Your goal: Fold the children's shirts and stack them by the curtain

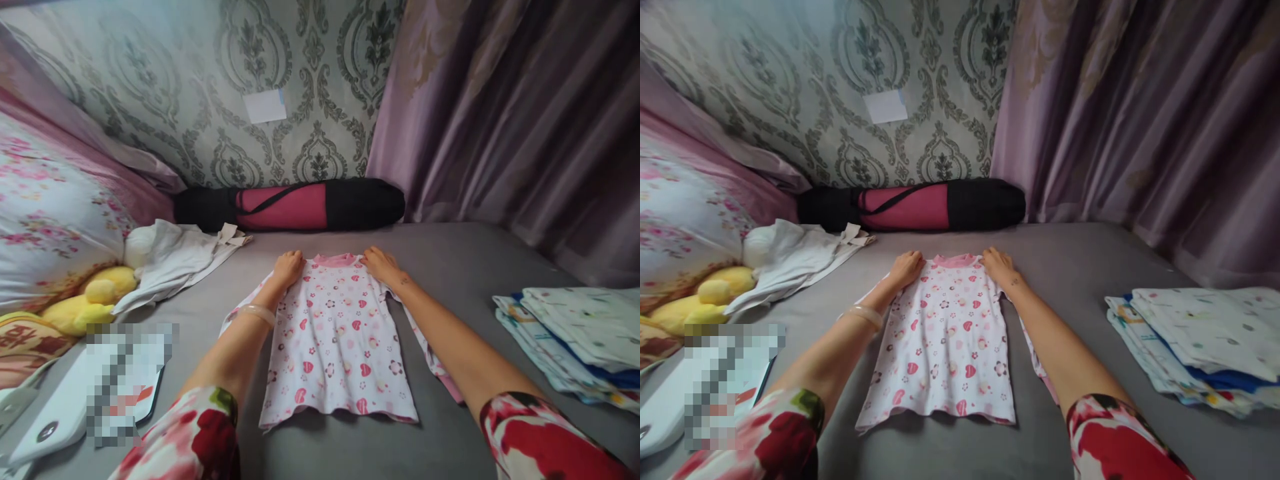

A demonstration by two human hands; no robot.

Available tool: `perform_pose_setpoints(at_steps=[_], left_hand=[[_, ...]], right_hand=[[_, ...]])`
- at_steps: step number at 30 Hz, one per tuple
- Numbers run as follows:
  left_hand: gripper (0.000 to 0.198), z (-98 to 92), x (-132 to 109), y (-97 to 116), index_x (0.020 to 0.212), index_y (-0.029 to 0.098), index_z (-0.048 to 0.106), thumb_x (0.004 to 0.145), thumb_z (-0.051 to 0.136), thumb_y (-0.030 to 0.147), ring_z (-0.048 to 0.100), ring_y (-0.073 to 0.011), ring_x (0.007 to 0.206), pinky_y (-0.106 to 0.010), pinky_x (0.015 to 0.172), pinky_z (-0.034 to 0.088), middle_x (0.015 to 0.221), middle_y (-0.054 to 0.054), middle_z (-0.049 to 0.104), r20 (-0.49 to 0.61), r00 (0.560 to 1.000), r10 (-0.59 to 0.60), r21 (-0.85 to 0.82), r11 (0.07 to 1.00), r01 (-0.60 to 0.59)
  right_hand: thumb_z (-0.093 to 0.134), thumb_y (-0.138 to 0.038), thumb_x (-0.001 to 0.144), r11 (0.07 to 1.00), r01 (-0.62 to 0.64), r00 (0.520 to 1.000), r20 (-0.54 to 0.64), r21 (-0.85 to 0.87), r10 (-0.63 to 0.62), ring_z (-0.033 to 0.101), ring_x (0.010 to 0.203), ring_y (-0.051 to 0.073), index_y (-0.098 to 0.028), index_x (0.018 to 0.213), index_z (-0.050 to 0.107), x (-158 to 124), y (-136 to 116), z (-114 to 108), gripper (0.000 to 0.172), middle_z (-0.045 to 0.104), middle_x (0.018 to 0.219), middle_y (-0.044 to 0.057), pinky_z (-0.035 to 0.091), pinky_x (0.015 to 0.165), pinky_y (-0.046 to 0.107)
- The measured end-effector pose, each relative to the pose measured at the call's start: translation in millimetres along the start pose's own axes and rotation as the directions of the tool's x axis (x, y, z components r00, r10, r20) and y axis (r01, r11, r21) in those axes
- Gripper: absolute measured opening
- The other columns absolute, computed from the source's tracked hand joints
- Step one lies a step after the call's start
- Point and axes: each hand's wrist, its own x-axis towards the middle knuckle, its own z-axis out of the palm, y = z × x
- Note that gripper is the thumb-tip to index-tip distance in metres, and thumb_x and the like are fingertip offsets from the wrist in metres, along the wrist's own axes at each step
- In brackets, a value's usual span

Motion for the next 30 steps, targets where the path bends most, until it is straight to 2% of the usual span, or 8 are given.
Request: perform_pose_setpoints(at_steps=[5,9,16,21,24,26,28,30], left_hand=[[0.026,-2.3,3.4,12.1,0.107,0.018,0.060,0.093,0.043,0.033,0.056,-0.0273,0.110,-0.038,0.088,0.039,0.115,-0.012,0.063,0.031,0.999,-0.008,-0.128,0.992,0.012],[0.029,-0.1,9.1,24.7,0.104,0.016,0.062,0.094,0.044,0.036,0.058,-0.0257,0.104,-0.034,0.084,0.040,0.109,-0.014,0.065,0.034,0.999,0.022,-0.215,0.977,-0.014],[0.034,14.6,9.9,31.0,0.104,0.015,0.057,0.099,0.032,0.037,0.054,-0.0260,0.103,-0.036,0.087,0.037,0.108,-0.015,0.061,-0.114,0.993,-0.002,-0.109,0.994,-0.010],[0.034,20.2,11.3,29.4,0.107,0.015,0.055,0.099,0.031,0.038,0.054,-0.0261,0.103,-0.037,0.088,0.037,0.110,-0.015,0.059,-0.077,0.997,-0.015,-0.076,0.997,0.009],[0.032,17.0,9.8,27.2,0.114,0.013,0.053,0.097,0.036,0.033,0.053,-0.0272,0.109,-0.037,0.092,0.039,0.117,-0.017,0.057,-0.039,0.999,0.016,-0.074,0.997,-0.019],[0.037,13.1,3.1,25.5,0.124,0.010,0.048,0.094,0.042,0.031,0.049,-0.0291,0.117,-0.039,0.098,0.037,0.127,-0.020,0.051,-0.068,0.997,0.042,-0.067,0.997,-0.046],[0.045,8.4,-8.5,24.6,0.131,0.009,0.042,0.091,0.047,0.029,0.045,-0.0307,0.124,-0.041,0.103,0.035,0.135,-0.021,0.045,-0.103,0.991,0.084,-0.063,0.994,-0.091],[0.048,3.2,-22.5,25.8,0.135,0.011,0.039,0.090,0.047,0.027,0.042,-0.0305,0.128,-0.043,0.105,0.034,0.138,-0.020,0.043,-0.100,0.984,0.145,-0.074,0.986,-0.152]], right_hand=[[0.038,-0.032,0.098,0.990,0.072,0.996,0.046,0.123,-0.078,0.048,0.121,0.028,-0.020,0.127,0.054,9.4,-17.3,5.0,0.035,0.057,0.130,0.013,0.035,0.095,0.039],[0.036,-0.033,0.099,0.989,0.062,0.998,-0.015,0.137,-0.060,0.048,0.118,0.028,-0.018,0.123,0.056,13.6,-32.3,11.0,0.034,0.057,0.127,0.013,0.034,0.095,0.038],[0.034,-0.029,0.100,0.994,0.025,0.987,-0.159,0.102,-0.008,0.048,0.113,0.028,-0.018,0.120,0.057,15.5,-36.7,27.1,0.033,0.056,0.122,0.014,0.036,0.093,0.038],[0.036,-0.031,0.099,0.985,0.004,0.995,-0.098,0.173,0.013,0.049,0.116,0.029,-0.015,0.123,0.058,21.4,-34.5,27.8,0.036,0.056,0.124,0.017,0.037,0.098,0.041],[0.045,-0.026,0.096,0.909,0.022,0.998,-0.062,0.416,0.004,0.052,0.119,0.022,-0.015,0.129,0.054,20.0,-19.8,12.4,0.036,0.056,0.131,0.015,0.039,0.100,0.033],[0.048,-0.020,0.094,0.818,-0.016,0.994,-0.081,0.575,0.077,0.056,0.115,0.018,-0.014,0.126,0.055,6.6,0.4,-1.7,0.034,0.058,0.130,0.014,0.043,0.097,0.028],[0.047,-0.017,0.094,0.726,-0.121,0.978,-0.043,0.677,0.204,0.064,0.096,0.016,-0.013,0.110,0.063,-20.1,26.1,-14.7,0.023,0.068,0.111,0.012,0.050,0.086,0.026],[0.046,-0.017,0.095,0.607,-0.264,0.954,0.109,0.750,0.280,0.066,0.072,0.012,-0.013,0.093,0.065,-57.5,51.9,-24.2,0.019,0.071,0.088,0.009,0.053,0.067,0.023]])
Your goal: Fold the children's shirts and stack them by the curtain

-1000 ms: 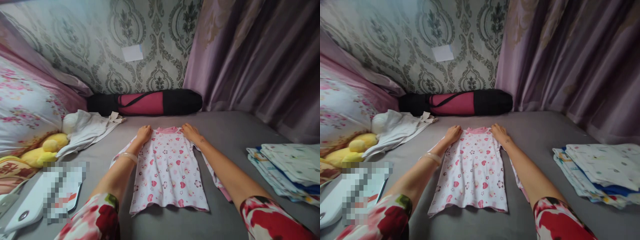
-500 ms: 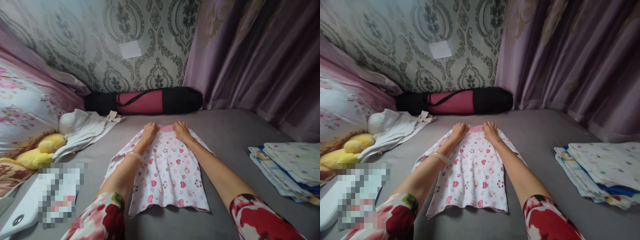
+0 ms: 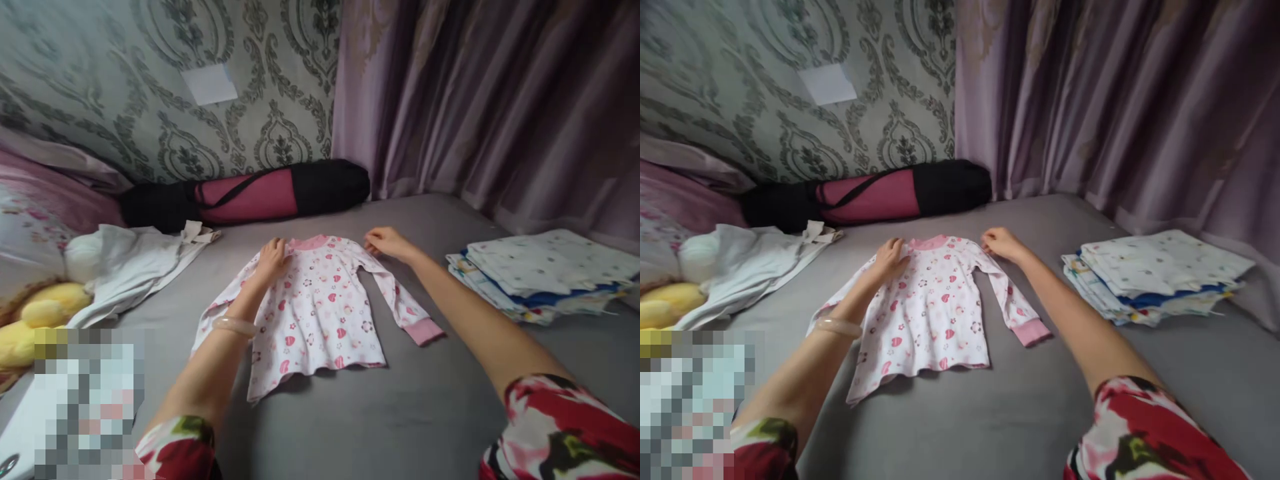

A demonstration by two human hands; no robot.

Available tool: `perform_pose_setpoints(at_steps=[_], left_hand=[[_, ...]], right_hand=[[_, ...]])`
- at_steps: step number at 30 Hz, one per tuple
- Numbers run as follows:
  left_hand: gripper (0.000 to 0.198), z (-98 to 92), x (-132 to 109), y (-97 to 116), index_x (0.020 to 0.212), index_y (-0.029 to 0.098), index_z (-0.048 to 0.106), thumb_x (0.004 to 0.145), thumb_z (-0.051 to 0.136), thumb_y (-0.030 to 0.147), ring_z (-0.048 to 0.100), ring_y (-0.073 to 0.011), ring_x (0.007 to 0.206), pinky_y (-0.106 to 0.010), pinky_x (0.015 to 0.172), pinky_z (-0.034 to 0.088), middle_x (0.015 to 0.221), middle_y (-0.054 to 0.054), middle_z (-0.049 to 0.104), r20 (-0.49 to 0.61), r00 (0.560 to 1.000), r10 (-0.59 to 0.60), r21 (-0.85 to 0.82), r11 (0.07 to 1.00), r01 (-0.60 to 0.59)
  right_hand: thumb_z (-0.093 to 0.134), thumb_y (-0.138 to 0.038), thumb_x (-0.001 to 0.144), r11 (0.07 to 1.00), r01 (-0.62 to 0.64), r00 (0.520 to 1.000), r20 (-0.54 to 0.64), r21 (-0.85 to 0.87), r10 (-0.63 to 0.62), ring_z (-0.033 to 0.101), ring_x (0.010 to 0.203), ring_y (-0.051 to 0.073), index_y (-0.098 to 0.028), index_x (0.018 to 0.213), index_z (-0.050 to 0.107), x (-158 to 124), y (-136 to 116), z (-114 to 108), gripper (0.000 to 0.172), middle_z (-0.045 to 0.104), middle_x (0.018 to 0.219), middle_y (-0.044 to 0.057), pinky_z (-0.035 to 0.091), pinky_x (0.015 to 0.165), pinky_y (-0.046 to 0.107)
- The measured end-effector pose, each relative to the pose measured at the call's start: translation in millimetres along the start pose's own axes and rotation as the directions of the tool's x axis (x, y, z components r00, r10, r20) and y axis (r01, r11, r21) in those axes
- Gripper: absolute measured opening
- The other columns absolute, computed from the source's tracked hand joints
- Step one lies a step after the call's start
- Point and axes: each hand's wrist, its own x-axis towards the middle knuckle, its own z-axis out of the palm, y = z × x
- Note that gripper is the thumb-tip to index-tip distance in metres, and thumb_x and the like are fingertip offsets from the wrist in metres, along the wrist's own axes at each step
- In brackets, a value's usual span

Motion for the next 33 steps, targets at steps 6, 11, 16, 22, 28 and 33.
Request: perform_pose_setpoints(at_steps=[6,11,16,22,28,33], left_hand=[[0.048,-13.2,-18.7,39.2,0.133,0.013,0.042,0.088,0.048,0.026,0.048,-0.0310,0.124,-0.047,0.103,0.038,0.135,-0.018,0.046,0.109,0.975,0.195,-0.120,0.976,-0.182],[0.032,-7.7,-9.2,106.0,0.118,0.016,0.055,0.088,0.048,0.019,0.056,-0.0239,0.113,-0.038,0.099,0.044,0.122,-0.012,0.057,0.136,0.931,0.339,-0.257,0.920,-0.297],[0.026,7.8,-1.5,163.3,0.107,0.013,0.061,0.090,0.041,0.011,0.057,-0.0197,0.109,-0.030,0.096,0.044,0.114,-0.012,0.061,0.155,0.969,0.193,-0.283,0.948,-0.144],[0.034,12.5,0.9,182.2,0.103,0.012,0.062,0.098,0.031,0.023,0.057,-0.0234,0.108,-0.035,0.094,0.044,0.114,-0.015,0.061,0.089,0.996,0.009,-0.245,0.969,0.013],[0.033,18.9,6.1,191.8,0.099,0.017,0.064,0.097,0.034,0.031,0.054,-0.0245,0.109,-0.037,0.094,0.041,0.113,-0.011,0.062,0.013,0.985,-0.172,-0.214,0.962,0.171],[0.030,27.9,9.2,192.4,0.098,0.019,0.063,0.096,0.039,0.038,0.052,-0.0250,0.110,-0.037,0.093,0.040,0.112,-0.010,0.062,-0.028,0.978,-0.209,-0.229,0.953,0.197]], right_hand=[[0.061,-0.024,0.088,0.945,-0.311,0.942,0.100,-0.096,0.320,0.054,0.045,0.008,-0.016,0.070,0.058,-95.2,47.0,-44.9,0.020,0.060,0.057,0.001,0.044,0.044,0.018],[0.069,-0.038,0.079,0.863,-0.165,0.968,0.090,-0.478,0.234,0.054,0.050,0.011,-0.017,0.070,0.063,-128.6,56.6,-33.7,0.024,0.060,0.055,-0.001,0.035,0.046,0.021],[0.066,-0.030,0.077,0.840,-0.044,0.986,0.111,-0.541,0.123,0.055,0.060,0.012,-0.017,0.070,0.062,-131.6,55.1,-24.3,0.015,0.063,0.064,0.000,0.033,0.052,0.021],[0.064,-0.024,0.071,0.939,-0.085,0.993,0.055,-0.333,0.109,0.050,0.057,0.011,-0.017,0.068,0.058,-128.1,38.9,-46.6,0.010,0.058,0.060,-0.002,0.032,0.050,0.020],[0.068,-0.033,0.071,0.996,-0.073,0.995,0.060,-0.050,0.076,0.049,0.054,0.010,-0.018,0.075,0.057,-100.2,33.1,-99.1,0.019,0.058,0.059,-0.003,0.035,0.050,0.020],[0.072,-0.040,0.068,0.990,0.046,0.997,0.069,-0.136,-0.037,0.060,0.070,0.014,-0.017,0.086,0.066,-66.6,36.4,-148.0,0.029,0.068,0.077,0.002,0.046,0.062,0.023]])
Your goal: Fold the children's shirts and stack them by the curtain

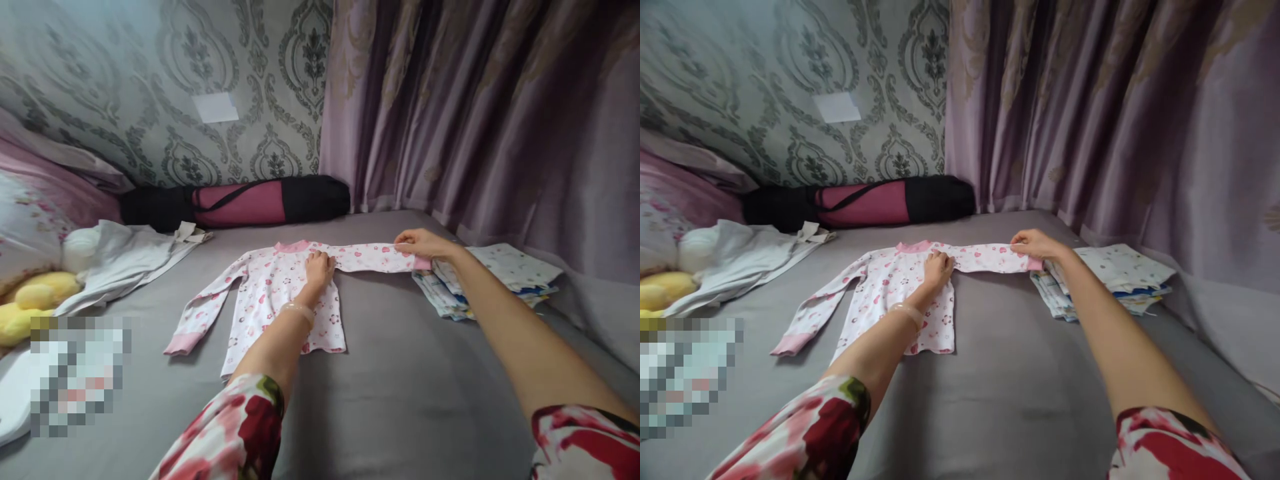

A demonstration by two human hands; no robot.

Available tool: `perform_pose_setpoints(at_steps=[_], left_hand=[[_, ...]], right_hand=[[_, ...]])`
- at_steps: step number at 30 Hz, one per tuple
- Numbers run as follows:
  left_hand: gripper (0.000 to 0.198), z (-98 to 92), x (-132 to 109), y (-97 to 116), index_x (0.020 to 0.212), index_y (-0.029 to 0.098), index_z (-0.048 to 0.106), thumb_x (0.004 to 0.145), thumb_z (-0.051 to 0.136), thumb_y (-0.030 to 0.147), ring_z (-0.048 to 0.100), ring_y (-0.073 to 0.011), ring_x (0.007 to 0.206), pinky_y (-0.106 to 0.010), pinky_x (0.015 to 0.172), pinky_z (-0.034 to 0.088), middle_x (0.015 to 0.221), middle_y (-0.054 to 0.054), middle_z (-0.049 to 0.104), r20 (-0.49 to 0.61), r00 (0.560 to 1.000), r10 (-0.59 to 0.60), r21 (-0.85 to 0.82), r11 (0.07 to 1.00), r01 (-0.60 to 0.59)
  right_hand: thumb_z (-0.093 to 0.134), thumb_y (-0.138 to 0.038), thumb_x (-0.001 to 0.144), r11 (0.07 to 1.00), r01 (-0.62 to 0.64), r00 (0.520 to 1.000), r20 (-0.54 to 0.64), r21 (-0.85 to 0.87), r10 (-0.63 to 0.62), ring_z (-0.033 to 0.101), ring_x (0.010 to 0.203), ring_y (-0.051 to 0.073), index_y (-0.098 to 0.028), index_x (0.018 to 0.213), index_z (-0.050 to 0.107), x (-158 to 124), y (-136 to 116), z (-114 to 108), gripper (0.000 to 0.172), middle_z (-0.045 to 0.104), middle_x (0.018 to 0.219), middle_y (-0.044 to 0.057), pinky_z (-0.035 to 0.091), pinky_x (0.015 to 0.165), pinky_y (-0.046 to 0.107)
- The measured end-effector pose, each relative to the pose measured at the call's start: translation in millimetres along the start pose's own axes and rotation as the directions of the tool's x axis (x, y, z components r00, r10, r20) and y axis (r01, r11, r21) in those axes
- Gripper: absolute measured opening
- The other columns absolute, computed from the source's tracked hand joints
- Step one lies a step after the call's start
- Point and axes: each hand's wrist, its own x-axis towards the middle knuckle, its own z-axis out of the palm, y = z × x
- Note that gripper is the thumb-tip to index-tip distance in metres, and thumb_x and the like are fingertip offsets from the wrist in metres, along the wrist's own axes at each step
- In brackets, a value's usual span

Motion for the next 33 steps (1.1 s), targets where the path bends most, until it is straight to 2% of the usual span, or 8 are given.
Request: perform_pose_setpoints(at_steps=[4,7,15,22,25,28,30,33], left_hand=[[0.034,3.2,-1.2,-2.5,0.117,0.021,0.057,0.092,0.045,0.041,0.047,-0.0263,0.119,-0.041,0.099,0.038,0.127,-0.010,0.057,-0.029,0.997,0.065,-0.022,0.998,-0.066],[0.041,5.9,-1.7,-2.9,0.133,0.025,0.048,0.095,0.037,0.036,0.031,-0.0263,0.137,-0.047,0.112,0.026,0.145,-0.006,0.045,0.006,0.985,0.173,-0.006,0.985,-0.173],[0.055,11.8,1.7,-2.1,0.145,0.025,0.039,0.096,0.025,0.046,0.024,-0.0317,0.143,-0.057,0.115,0.015,0.154,-0.005,0.035,0.133,0.978,0.163,-0.005,0.987,-0.164],[0.057,10.5,2.2,-0.8,0.145,0.027,0.038,0.095,0.028,0.052,0.022,-0.0320,0.144,-0.056,0.116,0.012,0.155,-0.004,0.032,0.159,0.976,0.148,-0.004,0.989,-0.149],[0.059,10.6,3.0,0.3,0.146,0.025,0.037,0.094,0.027,0.052,0.020,-0.0325,0.145,-0.057,0.116,0.011,0.156,-0.005,0.030,0.180,0.972,0.149,0.011,0.988,-0.153],[0.061,10.5,3.1,0.5,0.148,0.024,0.034,0.094,0.026,0.052,0.019,-0.0325,0.145,-0.057,0.116,0.010,0.157,-0.006,0.028,0.190,0.972,0.139,0.032,0.988,-0.148],[0.061,9.5,2.8,0.1,0.149,0.022,0.031,0.094,0.027,0.048,0.018,-0.0327,0.145,-0.057,0.116,0.010,0.157,-0.007,0.027,0.209,0.968,0.141,0.057,0.986,-0.156],[0.061,7.3,2.3,-0.2,0.151,0.021,0.027,0.094,0.029,0.041,0.016,-0.0337,0.146,-0.058,0.115,0.011,0.158,-0.007,0.023,0.249,0.956,0.158,0.093,0.978,-0.186]], right_hand=[[0.070,-0.033,0.071,0.987,-0.008,1.000,-0.026,-0.161,0.004,0.064,0.080,0.017,-0.017,0.099,0.070,23.8,16.0,-28.2,0.032,0.071,0.088,0.004,0.050,0.071,0.026],[0.067,-0.023,0.073,0.946,-0.072,0.997,-0.055,-0.317,0.058,0.065,0.083,0.019,-0.015,0.097,0.072,38.8,29.0,-29.7,0.026,0.072,0.091,0.006,0.050,0.073,0.025],[0.055,-0.019,0.086,0.704,-0.236,0.971,-0.185,-0.670,0.150,0.063,0.102,0.025,-0.019,0.112,0.069,49.2,47.6,8.2,0.030,0.068,0.113,0.012,0.045,0.084,0.033],[0.040,-0.011,0.089,0.529,-0.281,0.956,-0.284,-0.801,0.077,0.053,0.116,0.031,-0.010,0.110,0.067,36.3,36.3,45.4,0.035,0.064,0.117,0.021,0.028,0.100,0.046],[0.039,-0.013,0.088,0.568,-0.224,0.959,-0.283,-0.792,-0.016,0.050,0.119,0.034,-0.006,0.113,0.066,36.2,9.2,75.7,0.037,0.061,0.120,0.025,0.026,0.102,0.048],[0.029,-0.017,0.093,0.714,0.004,0.977,-0.150,-0.700,-0.153,0.044,0.127,0.028,-0.008,0.129,0.055,38.8,-21.2,121.1,0.045,0.055,0.134,0.020,0.024,0.107,0.041],[0.021,-0.033,0.098,0.800,0.162,0.976,-0.026,-0.578,-0.216,0.036,0.135,0.024,-0.013,0.139,0.045,41.0,-36.0,152.0,0.051,0.045,0.146,0.013,0.020,0.111,0.038],[0.011,-0.046,0.099,0.885,0.174,0.985,0.064,-0.433,-0.162,0.019,0.145,0.023,-0.010,0.149,0.029,43.2,-43.7,181.3,0.064,0.026,0.157,0.013,0.012,0.116,0.039]])
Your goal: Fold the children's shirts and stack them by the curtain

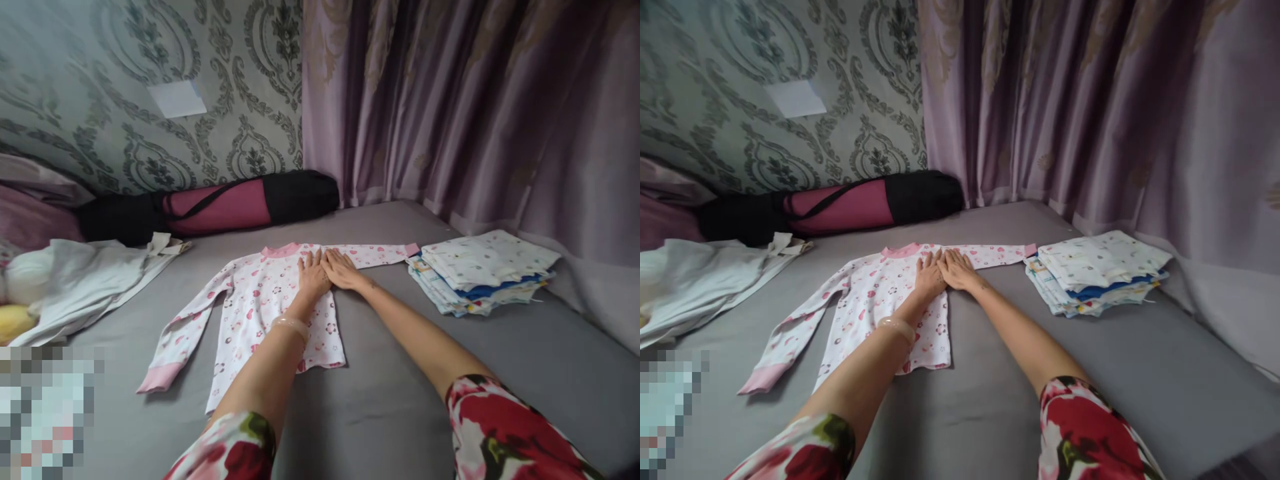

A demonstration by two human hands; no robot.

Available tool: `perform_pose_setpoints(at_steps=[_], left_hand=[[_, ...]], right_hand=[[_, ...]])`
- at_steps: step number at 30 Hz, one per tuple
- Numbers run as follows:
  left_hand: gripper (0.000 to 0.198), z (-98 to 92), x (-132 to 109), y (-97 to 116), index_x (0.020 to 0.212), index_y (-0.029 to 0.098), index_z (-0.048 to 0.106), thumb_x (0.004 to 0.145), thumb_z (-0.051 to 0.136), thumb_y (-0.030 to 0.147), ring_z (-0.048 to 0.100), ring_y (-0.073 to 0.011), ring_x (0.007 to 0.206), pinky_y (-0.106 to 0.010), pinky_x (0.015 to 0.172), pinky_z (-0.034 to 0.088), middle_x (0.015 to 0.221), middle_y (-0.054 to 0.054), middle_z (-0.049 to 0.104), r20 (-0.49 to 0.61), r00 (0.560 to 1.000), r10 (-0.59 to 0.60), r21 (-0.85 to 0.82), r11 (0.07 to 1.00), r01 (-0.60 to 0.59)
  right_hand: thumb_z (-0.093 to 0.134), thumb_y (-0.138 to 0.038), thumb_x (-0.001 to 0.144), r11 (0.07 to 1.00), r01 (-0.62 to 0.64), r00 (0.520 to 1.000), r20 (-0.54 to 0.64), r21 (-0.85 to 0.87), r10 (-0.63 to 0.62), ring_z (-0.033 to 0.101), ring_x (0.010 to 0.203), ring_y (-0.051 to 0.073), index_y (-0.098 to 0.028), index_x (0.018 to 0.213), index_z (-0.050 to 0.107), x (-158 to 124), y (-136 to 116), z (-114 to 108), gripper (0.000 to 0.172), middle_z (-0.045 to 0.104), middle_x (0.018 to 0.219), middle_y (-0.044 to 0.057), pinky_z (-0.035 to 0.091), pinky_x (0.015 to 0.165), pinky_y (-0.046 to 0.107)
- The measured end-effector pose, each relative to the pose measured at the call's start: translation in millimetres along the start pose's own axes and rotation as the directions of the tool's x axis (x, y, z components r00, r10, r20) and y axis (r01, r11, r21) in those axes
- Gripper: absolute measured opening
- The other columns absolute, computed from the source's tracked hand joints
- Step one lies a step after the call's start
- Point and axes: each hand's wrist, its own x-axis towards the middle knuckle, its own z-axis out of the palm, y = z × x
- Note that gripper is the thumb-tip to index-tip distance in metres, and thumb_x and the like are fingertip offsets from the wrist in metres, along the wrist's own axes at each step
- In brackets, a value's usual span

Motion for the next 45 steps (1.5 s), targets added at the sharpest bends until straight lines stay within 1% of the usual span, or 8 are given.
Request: perform_pose_setpoints(at_steps=[8,18,25,29,32,37,41,45], left_hand=[[0.060,1.9,0.7,2.8,0.149,0.024,0.033,0.094,0.025,0.049,0.018,-0.0319,0.146,-0.057,0.116,0.010,0.157,-0.006,0.027,-0.038,0.998,-0.041,-0.049,0.998,0.039],[0.059,2.2,-0.3,2.4,0.147,0.023,0.036,0.094,0.027,0.048,0.019,-0.0326,0.145,-0.058,0.116,0.011,0.157,-0.007,0.029,-0.045,0.998,-0.036,-0.065,0.997,0.033],[0.065,-6.3,4.5,3.0,0.148,0.022,0.033,0.093,0.029,0.056,0.014,-0.0323,0.147,-0.058,0.116,0.008,0.158,-0.007,0.023,0.033,0.999,-0.025,-0.135,0.990,0.030],[0.066,-34.9,-0.8,-17.8,0.146,0.017,0.033,0.094,0.030,0.056,0.033,-0.0269,0.141,-0.045,0.113,0.030,0.153,-0.012,0.034,0.131,0.991,-0.008,-0.361,0.931,0.055],[0.059,-61.9,-24.6,-51.7,0.142,0.013,0.039,0.092,0.046,0.043,0.055,-0.0232,0.122,-0.032,0.101,0.044,0.143,-0.014,0.050,0.071,0.997,-0.015,-0.461,0.886,0.046],[0.043,-103.9,-98.9,-126.8,0.128,0.014,0.053,0.088,0.052,0.031,0.059,-0.0218,0.116,-0.031,0.097,0.047,0.131,-0.013,0.059,-0.152,0.964,-0.217,-0.406,0.903,0.139],[0.042,-123.8,-173.4,-182.1,0.121,0.014,0.056,0.086,0.055,0.037,0.060,-0.0256,0.111,-0.036,0.095,0.046,0.119,-0.014,0.065,-0.225,0.845,-0.484,-0.205,0.872,0.445],[0.051,-127.9,-238.3,-214.1,0.118,0.011,0.055,0.081,0.058,0.046,0.065,-0.0265,0.098,-0.032,0.082,0.050,0.108,-0.014,0.069,-0.069,0.715,-0.696,-0.159,0.715,0.681]], right_hand=[[0.009,-0.056,0.096,0.976,-0.212,0.976,0.044,-0.045,0.214,0.003,0.147,0.026,-0.011,0.153,0.017,-15.2,33.1,-9.6,0.074,0.009,0.161,0.012,0.001,0.117,0.049],[0.017,-0.055,0.096,0.849,-0.504,0.863,-0.099,-0.159,0.495,0.011,0.144,0.038,-0.023,0.152,0.025,-35.0,84.0,-29.2,0.065,0.016,0.159,0.015,0.008,0.112,0.058],[0.023,-0.047,0.097,0.815,-0.542,0.830,-0.283,-0.205,0.481,0.023,0.140,0.039,-0.017,0.148,0.035,-41.9,97.1,-24.6,0.060,0.029,0.153,0.022,0.018,0.109,0.054],[0.023,-0.047,0.096,0.816,-0.534,0.832,-0.308,-0.219,0.462,0.027,0.138,0.040,-0.018,0.146,0.038,-38.5,102.6,-21.0,0.060,0.034,0.149,0.023,0.022,0.106,0.055],[0.019,-0.048,0.095,0.822,-0.530,0.833,-0.310,-0.209,0.459,0.027,0.137,0.041,-0.017,0.145,0.040,-34.4,107.4,-18.5,0.062,0.034,0.148,0.023,0.021,0.107,0.055],[0.017,-0.050,0.094,0.826,-0.536,0.831,-0.286,-0.175,0.478,0.025,0.137,0.042,-0.017,0.147,0.038,-28.6,111.4,-17.6,0.066,0.032,0.148,0.022,0.021,0.107,0.055],[0.021,-0.053,0.093,0.809,-0.564,0.822,-0.202,-0.164,0.532,0.028,0.135,0.045,-0.015,0.145,0.041,-24.3,107.5,-29.8,0.067,0.034,0.146,0.023,0.024,0.106,0.055],[0.038,-0.043,0.092,0.823,-0.550,0.827,-0.227,-0.139,0.514,0.035,0.130,0.048,-0.004,0.138,0.046,-14.6,82.4,-43.6,0.061,0.038,0.138,0.035,0.028,0.100,0.057]])
